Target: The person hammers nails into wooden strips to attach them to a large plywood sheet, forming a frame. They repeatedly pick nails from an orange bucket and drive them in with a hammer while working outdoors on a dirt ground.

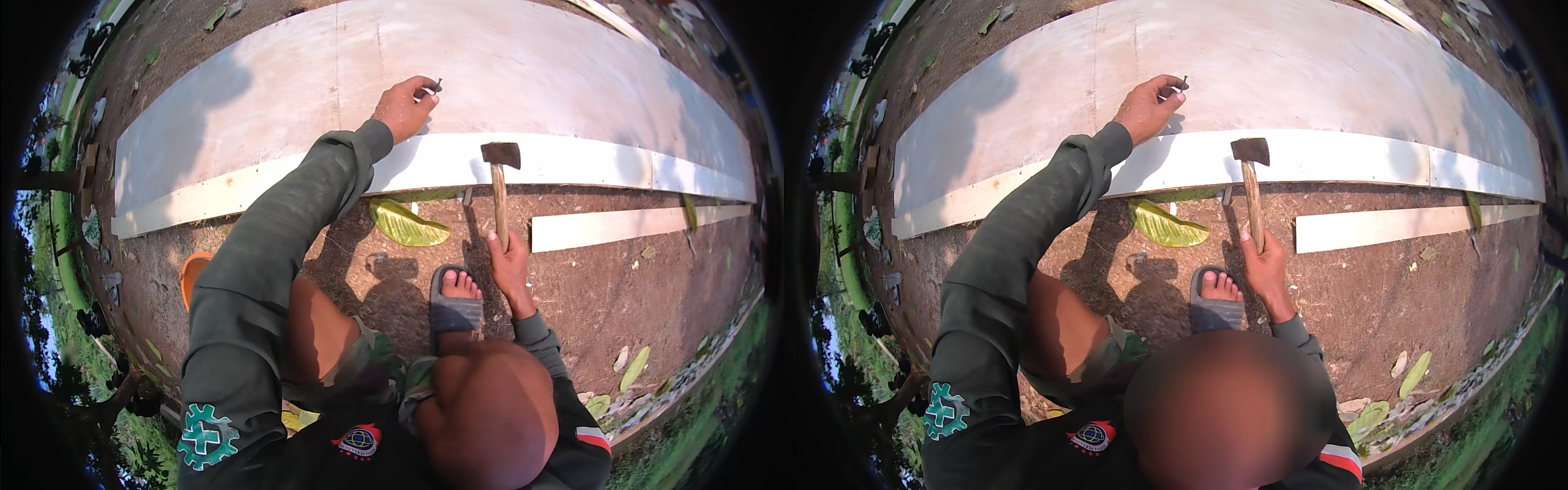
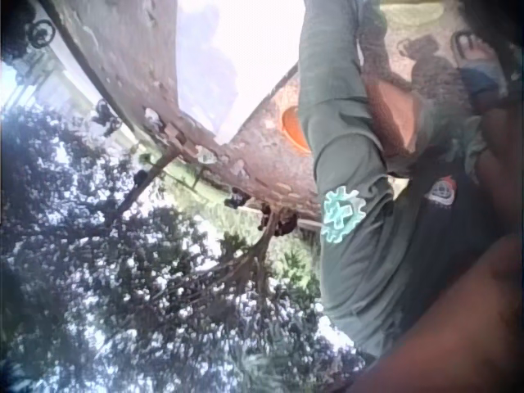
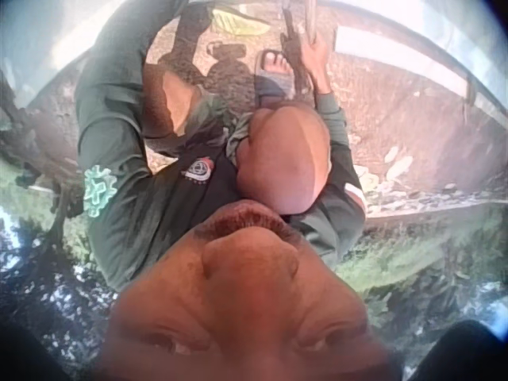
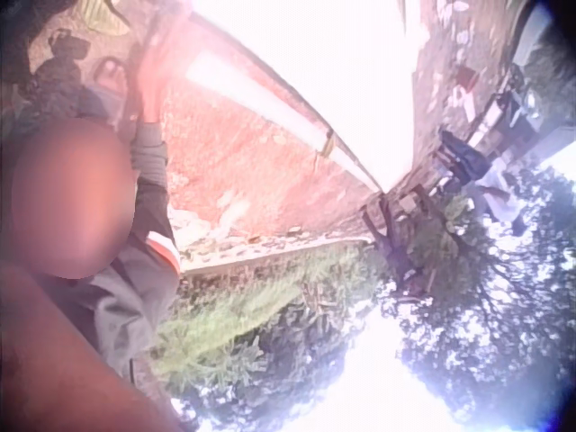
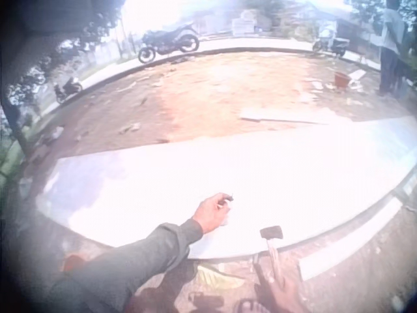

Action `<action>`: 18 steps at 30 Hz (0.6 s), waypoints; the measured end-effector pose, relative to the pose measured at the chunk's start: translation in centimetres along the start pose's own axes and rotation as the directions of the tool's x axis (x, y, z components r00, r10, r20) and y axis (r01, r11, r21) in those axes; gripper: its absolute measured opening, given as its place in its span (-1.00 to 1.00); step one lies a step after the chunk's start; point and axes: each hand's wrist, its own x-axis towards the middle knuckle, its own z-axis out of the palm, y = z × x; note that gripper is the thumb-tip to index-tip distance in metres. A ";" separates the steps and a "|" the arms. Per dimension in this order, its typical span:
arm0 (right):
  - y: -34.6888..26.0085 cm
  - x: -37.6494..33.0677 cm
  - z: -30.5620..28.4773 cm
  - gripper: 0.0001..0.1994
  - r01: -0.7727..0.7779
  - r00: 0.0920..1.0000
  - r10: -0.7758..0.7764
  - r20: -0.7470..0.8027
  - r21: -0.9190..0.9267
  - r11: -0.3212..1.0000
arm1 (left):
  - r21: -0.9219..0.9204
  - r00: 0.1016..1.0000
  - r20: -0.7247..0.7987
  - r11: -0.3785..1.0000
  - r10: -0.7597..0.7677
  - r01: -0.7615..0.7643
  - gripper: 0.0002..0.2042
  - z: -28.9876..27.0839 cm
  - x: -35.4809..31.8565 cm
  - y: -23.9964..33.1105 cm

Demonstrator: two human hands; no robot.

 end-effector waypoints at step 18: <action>2.1 -0.6 -0.8 -0.69 -0.176 0.983 0.180 -0.027 0.104 0.979 | 0.290 0.854 -0.394 0.928 0.339 -0.235 -0.90 9.5 -5.5 -5.7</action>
